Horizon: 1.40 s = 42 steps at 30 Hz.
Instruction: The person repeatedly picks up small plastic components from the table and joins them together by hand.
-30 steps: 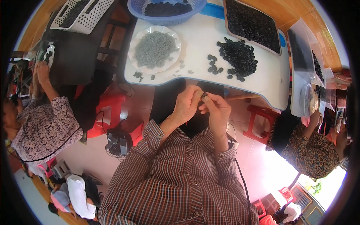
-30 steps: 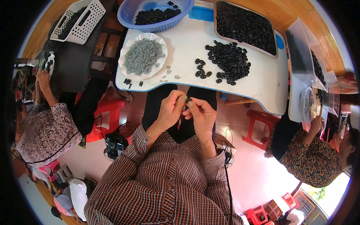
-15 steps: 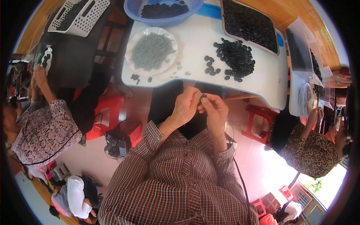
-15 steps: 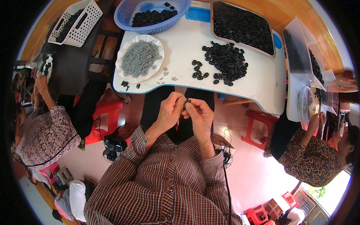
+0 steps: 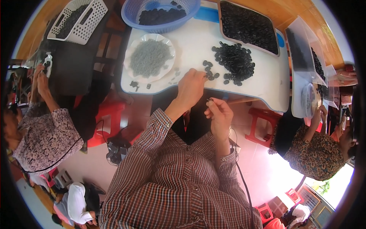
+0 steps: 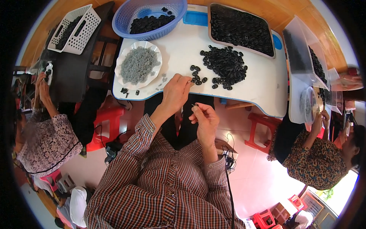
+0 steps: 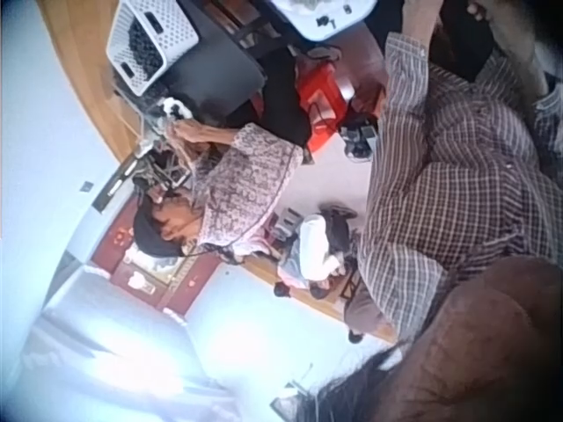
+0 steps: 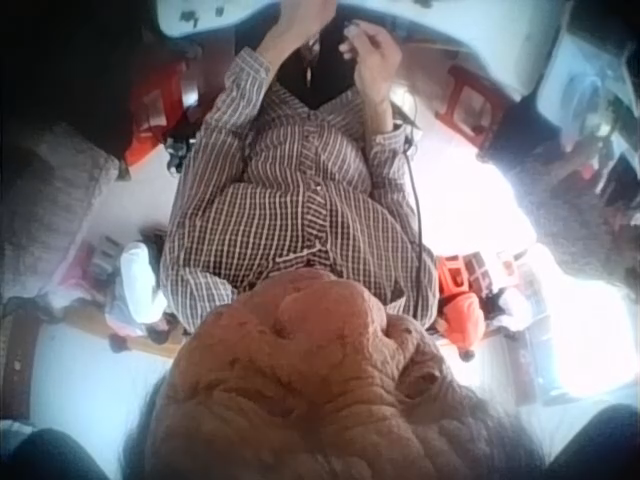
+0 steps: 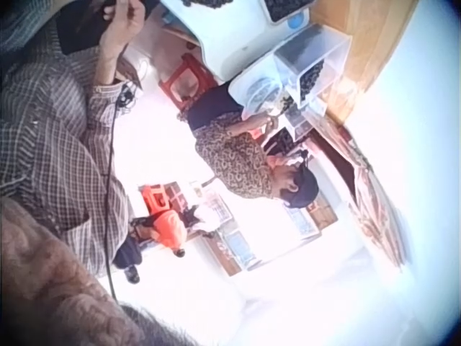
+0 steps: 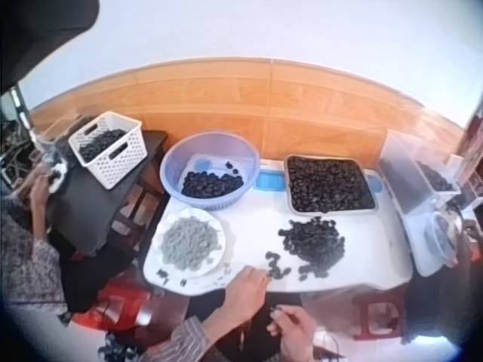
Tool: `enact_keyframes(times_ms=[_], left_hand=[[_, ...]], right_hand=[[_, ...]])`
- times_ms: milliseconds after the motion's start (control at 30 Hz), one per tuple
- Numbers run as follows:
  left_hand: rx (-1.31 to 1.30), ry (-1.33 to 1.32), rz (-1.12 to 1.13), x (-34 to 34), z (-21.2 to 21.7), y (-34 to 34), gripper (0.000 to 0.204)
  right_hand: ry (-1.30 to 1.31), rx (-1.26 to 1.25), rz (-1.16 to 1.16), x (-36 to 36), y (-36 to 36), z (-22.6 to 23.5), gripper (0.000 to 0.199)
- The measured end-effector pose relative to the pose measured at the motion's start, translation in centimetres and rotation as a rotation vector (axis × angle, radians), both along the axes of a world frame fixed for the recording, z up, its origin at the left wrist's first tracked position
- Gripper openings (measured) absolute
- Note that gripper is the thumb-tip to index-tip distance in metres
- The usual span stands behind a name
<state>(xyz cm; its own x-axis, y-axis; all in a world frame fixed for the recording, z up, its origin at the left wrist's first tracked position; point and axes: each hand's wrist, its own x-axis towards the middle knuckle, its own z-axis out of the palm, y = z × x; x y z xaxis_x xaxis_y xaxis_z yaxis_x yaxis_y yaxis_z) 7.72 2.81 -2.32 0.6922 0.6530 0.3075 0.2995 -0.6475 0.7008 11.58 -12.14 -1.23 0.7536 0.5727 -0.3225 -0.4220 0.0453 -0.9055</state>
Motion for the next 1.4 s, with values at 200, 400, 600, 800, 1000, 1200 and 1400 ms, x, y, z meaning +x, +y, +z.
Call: enact_keyframes(times_ms=[200, 400, 600, 800, 1000, 1200, 1400], left_hand=[[0.132, 0.186, -0.048, 1.7, -0.9, 0.5, 0.021], [0.137, 0.191, -0.066, 2.0, -0.8, 0.6, 0.021], [0.101, 0.137, -0.103, 1.4, -0.5, 0.7, 0.02], [0.172, 0.016, -0.135, 0.9, -0.9, 0.2, 0.019], [-1.124, -0.448, -0.215, -1.4, -0.2, -0.8, 0.024], [-1.417, -0.495, -0.219, -3.7, 1.5, -1.2, 0.029], [-1.505, -0.554, -0.211, -4.8, 1.7, -1.8, 0.028]], right_hand=[[-0.005, -0.005, -0.033, 0.1, 0.0, 0.1, 0.016], [-0.006, -0.003, -0.029, 0.2, 0.1, -0.3, 0.016], [-0.003, 0.008, -0.021, 0.3, 0.2, -0.4, 0.016], [-0.009, 0.007, -0.039, 0.1, 0.1, -0.3, 0.015], [-0.005, 0.004, -0.084, 0.2, 0.2, 0.9, 0.014], [0.045, 0.075, -0.088, 0.1, 0.1, 1.3, 0.013], [0.035, 0.079, -0.096, -0.3, 0.0, 2.1, 0.013]])
